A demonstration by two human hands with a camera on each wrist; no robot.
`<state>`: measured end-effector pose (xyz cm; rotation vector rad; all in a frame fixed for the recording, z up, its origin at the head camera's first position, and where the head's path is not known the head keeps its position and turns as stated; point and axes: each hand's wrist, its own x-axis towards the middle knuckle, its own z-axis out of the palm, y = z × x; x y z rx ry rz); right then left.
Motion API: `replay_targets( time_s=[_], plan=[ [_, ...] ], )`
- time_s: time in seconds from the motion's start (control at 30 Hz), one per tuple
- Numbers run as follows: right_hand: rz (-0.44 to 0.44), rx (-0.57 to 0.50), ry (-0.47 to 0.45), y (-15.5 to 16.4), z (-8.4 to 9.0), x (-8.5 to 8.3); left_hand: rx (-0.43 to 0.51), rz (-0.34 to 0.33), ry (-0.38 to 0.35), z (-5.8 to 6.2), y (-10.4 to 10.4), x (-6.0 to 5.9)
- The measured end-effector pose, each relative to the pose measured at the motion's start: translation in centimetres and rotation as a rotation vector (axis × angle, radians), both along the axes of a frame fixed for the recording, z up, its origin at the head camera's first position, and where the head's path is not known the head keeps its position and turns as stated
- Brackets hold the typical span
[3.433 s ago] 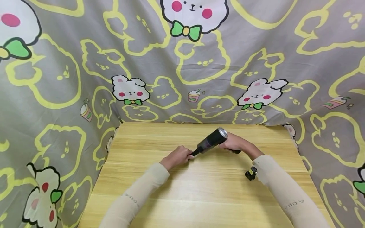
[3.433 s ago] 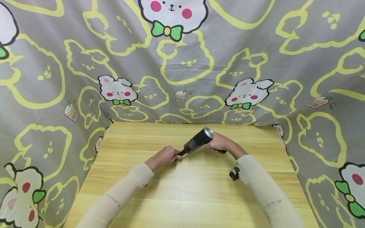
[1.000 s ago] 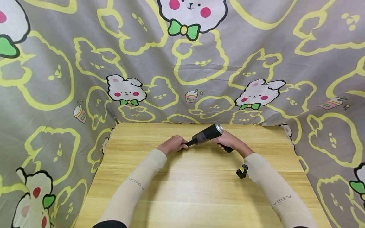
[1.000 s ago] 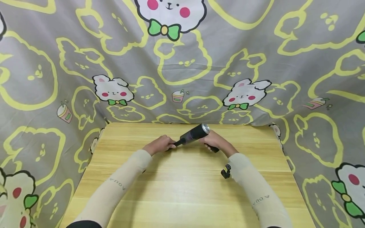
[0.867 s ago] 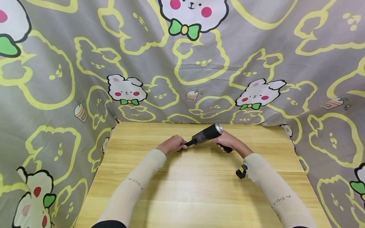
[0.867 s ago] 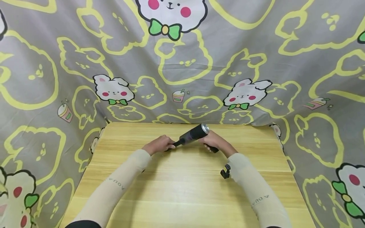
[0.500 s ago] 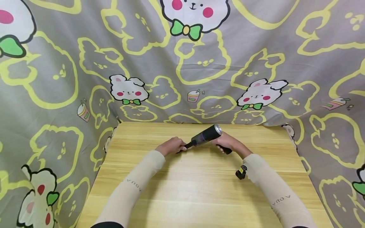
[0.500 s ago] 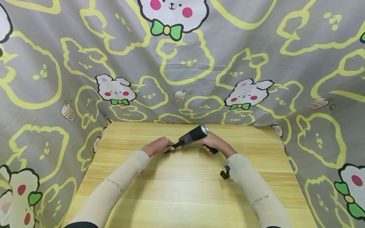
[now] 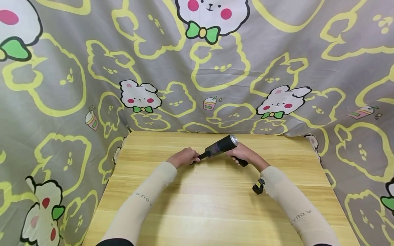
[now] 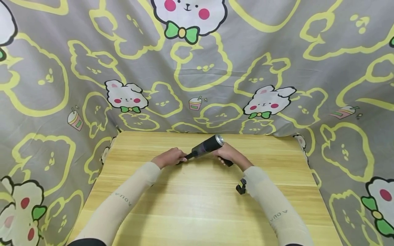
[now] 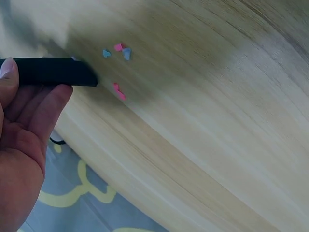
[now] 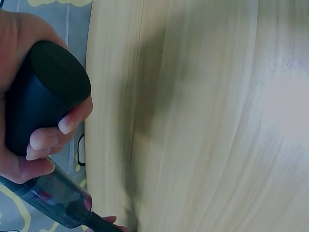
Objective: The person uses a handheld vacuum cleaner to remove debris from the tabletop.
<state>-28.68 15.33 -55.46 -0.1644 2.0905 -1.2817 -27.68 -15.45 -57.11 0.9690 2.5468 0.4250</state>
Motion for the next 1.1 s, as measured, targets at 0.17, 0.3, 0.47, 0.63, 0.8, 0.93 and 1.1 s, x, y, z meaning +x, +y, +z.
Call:
replay_targets(
  time_s=[0.17,0.3,0.47,0.63,0.8,0.93,1.1],
  plan=[
    [-0.014,-0.011,0.002,-1.0,0.2,-0.2,-0.004,0.02,0.013,0.2,-0.7,0.0],
    [-0.021,-0.002,-0.004,-1.6,0.3,-0.3,0.007,0.015,0.031,0.3,-1.4,0.0],
    [-0.014,0.012,-0.009,-2.3,0.2,-0.4,0.002,0.017,0.022,0.1,-2.1,-0.1],
    [-0.009,0.011,-0.019,-2.9,0.2,-0.5,0.008,0.026,0.013,-0.1,-2.6,0.0],
    [0.008,-0.002,-0.032,-3.3,0.5,-0.5,0.014,0.035,0.007,-0.1,-3.2,0.5],
    [0.019,-0.003,-0.032,-3.4,0.6,-0.4,0.035,0.03,-0.008,0.0,-3.4,0.9],
    [0.041,0.002,-0.024,-3.5,0.4,-0.3,0.035,0.044,-0.035,0.2,-3.4,1.5]
  ],
)
